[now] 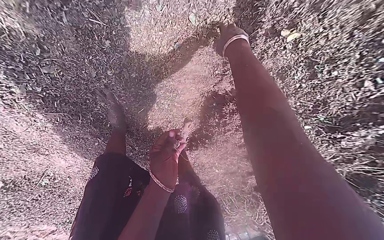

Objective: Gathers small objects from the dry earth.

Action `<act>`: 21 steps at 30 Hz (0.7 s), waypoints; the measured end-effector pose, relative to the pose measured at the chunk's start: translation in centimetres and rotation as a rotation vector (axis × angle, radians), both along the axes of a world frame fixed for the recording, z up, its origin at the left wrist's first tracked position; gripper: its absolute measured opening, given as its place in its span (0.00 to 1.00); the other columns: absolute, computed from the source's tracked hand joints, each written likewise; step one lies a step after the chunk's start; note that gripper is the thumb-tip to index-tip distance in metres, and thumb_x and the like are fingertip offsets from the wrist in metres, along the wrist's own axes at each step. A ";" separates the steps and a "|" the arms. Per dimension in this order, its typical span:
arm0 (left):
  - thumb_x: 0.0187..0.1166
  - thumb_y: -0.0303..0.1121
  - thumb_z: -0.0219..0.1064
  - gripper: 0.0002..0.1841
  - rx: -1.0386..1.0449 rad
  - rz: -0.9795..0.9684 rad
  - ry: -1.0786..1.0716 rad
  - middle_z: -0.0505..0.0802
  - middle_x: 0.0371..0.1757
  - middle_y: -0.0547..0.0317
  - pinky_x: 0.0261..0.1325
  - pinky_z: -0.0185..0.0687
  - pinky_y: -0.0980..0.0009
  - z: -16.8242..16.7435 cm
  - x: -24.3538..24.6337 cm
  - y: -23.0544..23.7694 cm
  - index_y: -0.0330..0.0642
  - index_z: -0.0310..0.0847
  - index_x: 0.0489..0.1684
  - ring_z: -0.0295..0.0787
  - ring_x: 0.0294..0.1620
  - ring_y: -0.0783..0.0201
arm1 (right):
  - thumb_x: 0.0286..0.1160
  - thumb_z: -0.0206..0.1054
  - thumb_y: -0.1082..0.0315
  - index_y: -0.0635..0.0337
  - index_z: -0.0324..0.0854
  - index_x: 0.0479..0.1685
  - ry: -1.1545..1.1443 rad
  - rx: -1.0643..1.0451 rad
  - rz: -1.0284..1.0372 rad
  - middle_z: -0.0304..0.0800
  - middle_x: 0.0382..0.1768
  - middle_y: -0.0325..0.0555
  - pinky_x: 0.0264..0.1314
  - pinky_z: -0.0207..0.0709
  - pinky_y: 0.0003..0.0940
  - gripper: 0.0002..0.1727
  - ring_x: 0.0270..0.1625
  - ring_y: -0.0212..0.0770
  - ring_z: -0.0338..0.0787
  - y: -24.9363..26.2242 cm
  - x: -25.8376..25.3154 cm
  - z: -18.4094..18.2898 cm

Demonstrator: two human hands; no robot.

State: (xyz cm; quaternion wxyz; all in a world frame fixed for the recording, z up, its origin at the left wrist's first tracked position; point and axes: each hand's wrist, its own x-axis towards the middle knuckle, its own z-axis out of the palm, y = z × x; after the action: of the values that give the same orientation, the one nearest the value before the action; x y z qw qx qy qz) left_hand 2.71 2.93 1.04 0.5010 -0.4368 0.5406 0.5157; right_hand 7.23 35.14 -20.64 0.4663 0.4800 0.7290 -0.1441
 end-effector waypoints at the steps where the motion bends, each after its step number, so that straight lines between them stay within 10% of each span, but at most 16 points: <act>1: 0.89 0.22 0.50 0.15 0.023 -0.011 0.005 0.93 0.35 0.61 0.47 0.91 0.70 0.2 -0.1 0.2 0.39 0.87 0.40 0.92 0.37 0.68 | 0.75 0.69 0.59 0.53 0.57 0.93 0.002 -0.003 -0.020 0.70 0.80 0.76 0.69 0.68 0.81 0.43 0.77 0.79 0.76 1.5 0.2 0.0; 7: 0.89 0.23 0.50 0.15 0.072 -0.037 0.024 0.92 0.33 0.62 0.48 0.90 0.70 0.8 -1.0 1.1 0.39 0.86 0.38 0.91 0.36 0.67 | 0.62 0.80 0.65 0.46 0.67 0.89 -0.054 -0.060 0.000 0.51 0.93 0.65 0.57 0.73 0.86 0.46 0.71 0.84 0.78 -1.6 7.1 -0.8; 11: 0.88 0.22 0.52 0.16 0.086 -0.014 0.010 0.91 0.32 0.61 0.47 0.90 0.70 0.8 -0.8 1.1 0.39 0.87 0.35 0.90 0.35 0.68 | 0.66 0.79 0.63 0.48 0.67 0.90 -0.142 -0.313 0.090 0.58 0.89 0.70 0.61 0.73 0.84 0.44 0.75 0.79 0.77 -7.3 9.5 -0.1; 14: 0.89 0.22 0.52 0.15 0.086 -0.009 0.001 0.91 0.33 0.62 0.47 0.90 0.70 0.8 -0.9 1.0 0.39 0.86 0.36 0.90 0.36 0.68 | 0.75 0.72 0.64 0.69 0.79 0.72 -0.219 -0.465 0.094 0.82 0.69 0.75 0.65 0.72 0.78 0.27 0.70 0.75 0.82 -8.7 7.4 1.5; 17: 0.89 0.22 0.51 0.15 0.078 -0.004 -0.002 0.91 0.32 0.61 0.48 0.89 0.70 0.8 -1.4 0.9 0.38 0.86 0.36 0.90 0.35 0.67 | 0.76 0.69 0.66 0.62 0.84 0.70 -0.105 -0.284 0.027 0.86 0.66 0.73 0.66 0.72 0.81 0.23 0.71 0.76 0.83 -5.8 5.2 1.4; 21: 0.89 0.23 0.53 0.14 0.052 -0.033 -0.016 0.92 0.34 0.61 0.47 0.90 0.71 0.6 -0.9 0.5 0.37 0.88 0.39 0.91 0.36 0.69 | 0.77 0.68 0.60 0.58 0.63 0.90 -0.116 0.002 -0.108 0.73 0.76 0.82 0.68 0.66 0.85 0.39 0.77 0.82 0.74 -0.1 2.6 0.1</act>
State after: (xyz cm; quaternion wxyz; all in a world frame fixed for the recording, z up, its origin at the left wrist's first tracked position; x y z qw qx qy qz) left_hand 1.79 3.43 1.59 0.5251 -0.4186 0.5300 0.5178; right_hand 9.80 35.05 -20.55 0.4989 0.5267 0.6738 -0.1402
